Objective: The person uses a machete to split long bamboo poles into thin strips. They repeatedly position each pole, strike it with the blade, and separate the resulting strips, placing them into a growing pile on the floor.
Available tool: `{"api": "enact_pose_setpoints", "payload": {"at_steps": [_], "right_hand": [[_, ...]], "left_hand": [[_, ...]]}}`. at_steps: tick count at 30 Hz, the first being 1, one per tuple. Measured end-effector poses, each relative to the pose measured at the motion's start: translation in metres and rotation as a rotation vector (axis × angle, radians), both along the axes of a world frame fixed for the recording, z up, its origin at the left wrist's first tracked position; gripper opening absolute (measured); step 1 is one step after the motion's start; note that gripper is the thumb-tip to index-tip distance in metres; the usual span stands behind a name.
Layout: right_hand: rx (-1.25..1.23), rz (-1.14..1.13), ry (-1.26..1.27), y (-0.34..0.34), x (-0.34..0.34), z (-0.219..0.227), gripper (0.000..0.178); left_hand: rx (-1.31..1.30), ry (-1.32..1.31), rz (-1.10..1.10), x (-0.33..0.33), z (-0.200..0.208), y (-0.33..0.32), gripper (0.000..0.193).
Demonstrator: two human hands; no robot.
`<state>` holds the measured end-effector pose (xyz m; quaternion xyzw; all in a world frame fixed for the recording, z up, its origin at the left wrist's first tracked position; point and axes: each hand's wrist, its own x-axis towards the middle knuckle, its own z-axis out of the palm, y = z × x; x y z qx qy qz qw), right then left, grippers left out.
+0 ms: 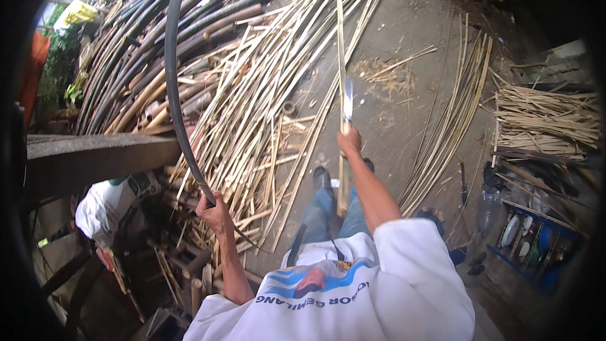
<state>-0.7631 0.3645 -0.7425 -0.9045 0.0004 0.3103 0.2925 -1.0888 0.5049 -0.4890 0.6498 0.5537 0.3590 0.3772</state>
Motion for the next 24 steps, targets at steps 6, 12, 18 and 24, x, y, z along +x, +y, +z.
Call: {"api": "enact_pose_setpoints", "payload": {"at_steps": [6,12,18,24], "right_hand": [[0.212,-0.155,0.186,0.181,-0.167,-0.001,0.040],[0.308,0.335,0.956,0.228,-0.297,0.158,0.024],[0.575,0.107,1.438,0.133,-0.240,0.086,0.025],[0.977,-0.137,1.023,0.075,-0.016,0.231,0.026]], "left_hand": [[-0.151,0.012,0.137,-0.038,0.050,-0.036,0.028],[-0.050,0.090,0.130,-0.083,0.049,-0.067,0.030],[-0.066,0.043,0.059,-0.034,0.063,-0.052,0.024],[0.066,-0.177,-0.047,0.055,-0.004,-0.004,0.027]]}}
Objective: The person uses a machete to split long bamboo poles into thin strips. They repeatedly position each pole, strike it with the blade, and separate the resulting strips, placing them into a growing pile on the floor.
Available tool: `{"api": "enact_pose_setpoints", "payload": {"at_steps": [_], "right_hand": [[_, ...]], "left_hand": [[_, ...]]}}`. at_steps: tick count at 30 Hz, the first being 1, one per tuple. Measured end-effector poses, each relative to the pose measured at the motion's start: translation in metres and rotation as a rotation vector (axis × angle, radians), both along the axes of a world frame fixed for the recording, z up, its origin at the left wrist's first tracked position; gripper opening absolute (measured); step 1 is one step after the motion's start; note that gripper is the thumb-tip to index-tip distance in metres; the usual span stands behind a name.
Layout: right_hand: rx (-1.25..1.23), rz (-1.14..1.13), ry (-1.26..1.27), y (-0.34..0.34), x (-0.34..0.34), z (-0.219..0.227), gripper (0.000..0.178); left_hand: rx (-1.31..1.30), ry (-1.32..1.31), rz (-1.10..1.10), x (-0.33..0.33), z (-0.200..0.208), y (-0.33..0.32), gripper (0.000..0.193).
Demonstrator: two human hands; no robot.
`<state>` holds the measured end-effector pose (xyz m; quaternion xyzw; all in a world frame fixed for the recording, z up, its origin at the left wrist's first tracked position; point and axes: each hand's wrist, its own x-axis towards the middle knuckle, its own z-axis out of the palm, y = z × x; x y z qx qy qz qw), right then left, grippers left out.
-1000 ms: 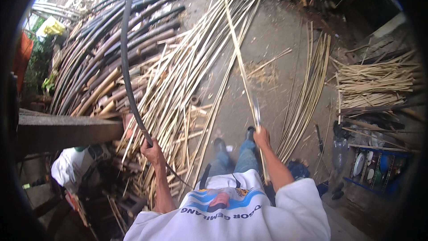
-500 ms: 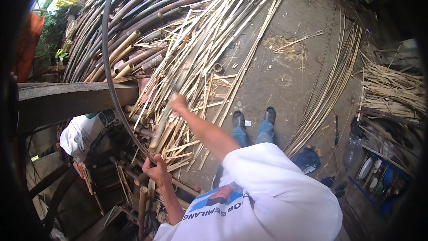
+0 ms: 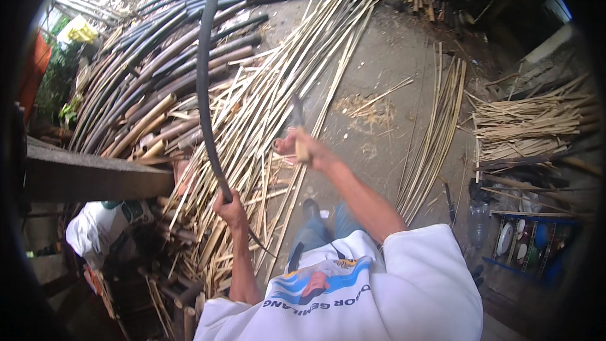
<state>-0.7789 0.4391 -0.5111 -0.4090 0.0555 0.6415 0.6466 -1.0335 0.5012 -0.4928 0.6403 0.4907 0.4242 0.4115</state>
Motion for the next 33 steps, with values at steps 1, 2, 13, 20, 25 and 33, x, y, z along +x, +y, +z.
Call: {"api": "enact_pose_setpoints", "payload": {"at_steps": [1,2,13,20,25,33], "right_hand": [[0.028,-0.115,-0.042,0.003,0.035,0.035,0.028],[0.089,-0.194,-0.090,0.009,0.068,0.063,0.026],[0.358,-0.429,-0.770,0.025,0.346,0.259,0.085],[0.367,-0.631,-0.758,-0.008,0.427,0.302,0.055],[0.053,-1.081,-1.065,-0.090,0.462,0.267,0.023],[-0.334,-1.212,-1.159,-0.241,0.393,0.193,0.036]], "left_hand": [[0.074,-0.038,-0.030,0.029,-0.008,0.010,0.026],[0.085,-0.049,-0.043,0.058,-0.024,0.020,0.025],[0.022,-0.332,-0.199,0.414,0.032,-0.018,0.025],[-0.115,-0.301,-0.395,0.540,0.031,-0.132,0.026],[-0.146,-0.051,-1.187,0.548,0.012,-0.177,0.045],[-0.149,-0.368,-1.303,0.701,0.185,-0.075,0.087]]}}
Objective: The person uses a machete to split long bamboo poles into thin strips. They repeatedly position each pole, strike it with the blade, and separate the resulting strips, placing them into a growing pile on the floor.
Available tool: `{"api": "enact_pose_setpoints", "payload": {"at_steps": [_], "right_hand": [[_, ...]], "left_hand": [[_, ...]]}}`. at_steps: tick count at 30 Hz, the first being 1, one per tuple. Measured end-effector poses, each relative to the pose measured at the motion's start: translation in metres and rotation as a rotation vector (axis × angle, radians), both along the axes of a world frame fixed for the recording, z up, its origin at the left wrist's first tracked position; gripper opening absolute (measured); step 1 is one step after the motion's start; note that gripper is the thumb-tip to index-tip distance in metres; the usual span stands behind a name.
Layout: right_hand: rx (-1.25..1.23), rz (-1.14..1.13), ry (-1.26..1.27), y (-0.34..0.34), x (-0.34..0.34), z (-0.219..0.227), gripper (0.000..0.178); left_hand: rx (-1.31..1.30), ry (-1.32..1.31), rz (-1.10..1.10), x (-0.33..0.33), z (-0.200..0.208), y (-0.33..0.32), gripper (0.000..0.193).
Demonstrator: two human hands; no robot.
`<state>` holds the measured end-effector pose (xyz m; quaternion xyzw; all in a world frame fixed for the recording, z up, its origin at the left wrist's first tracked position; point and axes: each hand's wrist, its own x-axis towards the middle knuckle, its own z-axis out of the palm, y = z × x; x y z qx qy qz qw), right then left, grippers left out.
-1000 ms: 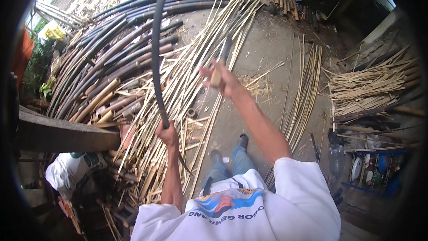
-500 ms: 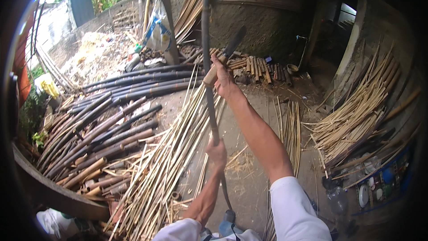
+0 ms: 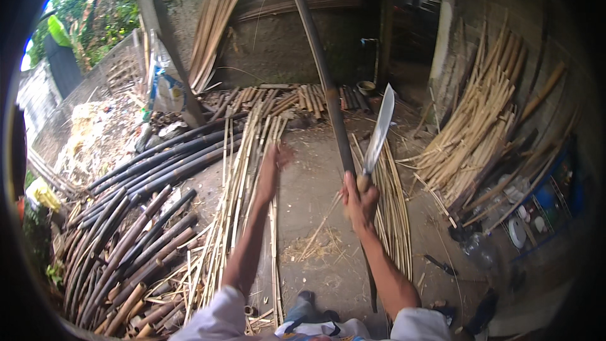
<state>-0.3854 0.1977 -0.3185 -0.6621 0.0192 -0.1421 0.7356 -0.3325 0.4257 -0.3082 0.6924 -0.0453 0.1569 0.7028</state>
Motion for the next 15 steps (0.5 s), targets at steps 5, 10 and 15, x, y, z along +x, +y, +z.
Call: {"api": "enact_pose_setpoints", "payload": {"at_steps": [5,10,15], "right_hand": [[-0.154,-0.182,0.281,-0.032,-0.109,-0.053,0.039],[-0.030,-0.193,0.454,-0.037,-0.214,-0.160,0.044],[-0.326,-0.263,0.709,-0.013,-0.291,-0.245,0.033]], "left_hand": [[-0.511,-0.018,-0.418,0.146,0.112,0.011,0.095],[-0.811,0.410,-0.644,0.260,0.032,-0.010,0.099],[-0.769,0.763,-0.243,0.277,-0.166,-0.047,0.072]]}}
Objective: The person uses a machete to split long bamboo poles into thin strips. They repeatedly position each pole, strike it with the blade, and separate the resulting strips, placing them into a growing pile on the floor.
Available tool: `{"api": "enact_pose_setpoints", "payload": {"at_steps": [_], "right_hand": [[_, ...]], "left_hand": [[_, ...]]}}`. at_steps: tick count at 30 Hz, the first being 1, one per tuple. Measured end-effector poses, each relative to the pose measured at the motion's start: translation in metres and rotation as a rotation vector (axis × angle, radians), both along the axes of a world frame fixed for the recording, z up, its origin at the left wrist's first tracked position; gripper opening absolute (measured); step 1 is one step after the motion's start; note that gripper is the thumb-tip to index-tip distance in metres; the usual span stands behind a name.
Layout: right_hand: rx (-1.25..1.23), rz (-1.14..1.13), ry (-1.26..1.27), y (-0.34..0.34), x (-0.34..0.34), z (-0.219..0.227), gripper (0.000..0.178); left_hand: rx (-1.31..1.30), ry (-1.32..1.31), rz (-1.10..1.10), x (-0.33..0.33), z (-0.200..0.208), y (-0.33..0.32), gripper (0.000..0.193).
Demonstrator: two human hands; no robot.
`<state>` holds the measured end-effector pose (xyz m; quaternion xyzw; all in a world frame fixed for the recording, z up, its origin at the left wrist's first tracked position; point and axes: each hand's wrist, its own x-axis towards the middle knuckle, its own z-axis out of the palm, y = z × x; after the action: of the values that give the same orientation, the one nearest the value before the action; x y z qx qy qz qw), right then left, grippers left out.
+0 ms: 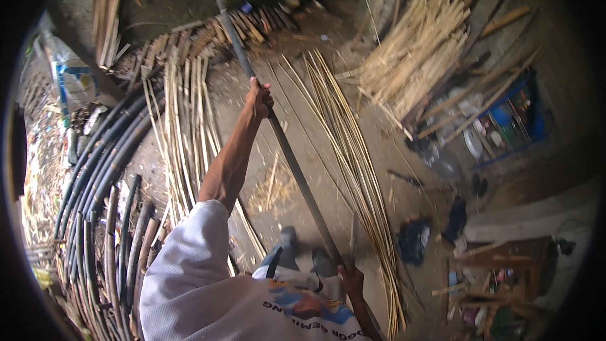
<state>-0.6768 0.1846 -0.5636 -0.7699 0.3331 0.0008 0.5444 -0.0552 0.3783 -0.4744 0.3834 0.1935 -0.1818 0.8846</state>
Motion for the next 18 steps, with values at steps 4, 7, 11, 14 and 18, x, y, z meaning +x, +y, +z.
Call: {"api": "enact_pose_setpoints", "payload": {"at_steps": [4,7,11,14,18], "right_hand": [[-0.221,-0.080,0.261,0.013,-0.037,-0.025,0.034],[-0.216,-0.134,0.339,-0.004,-0.056,-0.032,0.037],[-0.014,-0.269,0.363,-0.028,-0.009,-0.001,0.040],[0.082,-0.305,0.319,-0.032,0.056,0.017,0.042],[0.213,-0.254,0.157,-0.009,0.149,0.011,0.048]], "left_hand": [[0.332,0.109,0.179,-0.071,-0.088,-0.021,0.074],[0.560,0.137,0.250,-0.088,-0.111,-0.007,0.084],[0.707,-0.069,0.430,-0.079,-0.122,0.042,0.083],[0.723,-0.104,0.539,-0.090,-0.103,0.072,0.075],[0.907,-0.223,0.559,-0.123,-0.095,0.099,0.078]]}}
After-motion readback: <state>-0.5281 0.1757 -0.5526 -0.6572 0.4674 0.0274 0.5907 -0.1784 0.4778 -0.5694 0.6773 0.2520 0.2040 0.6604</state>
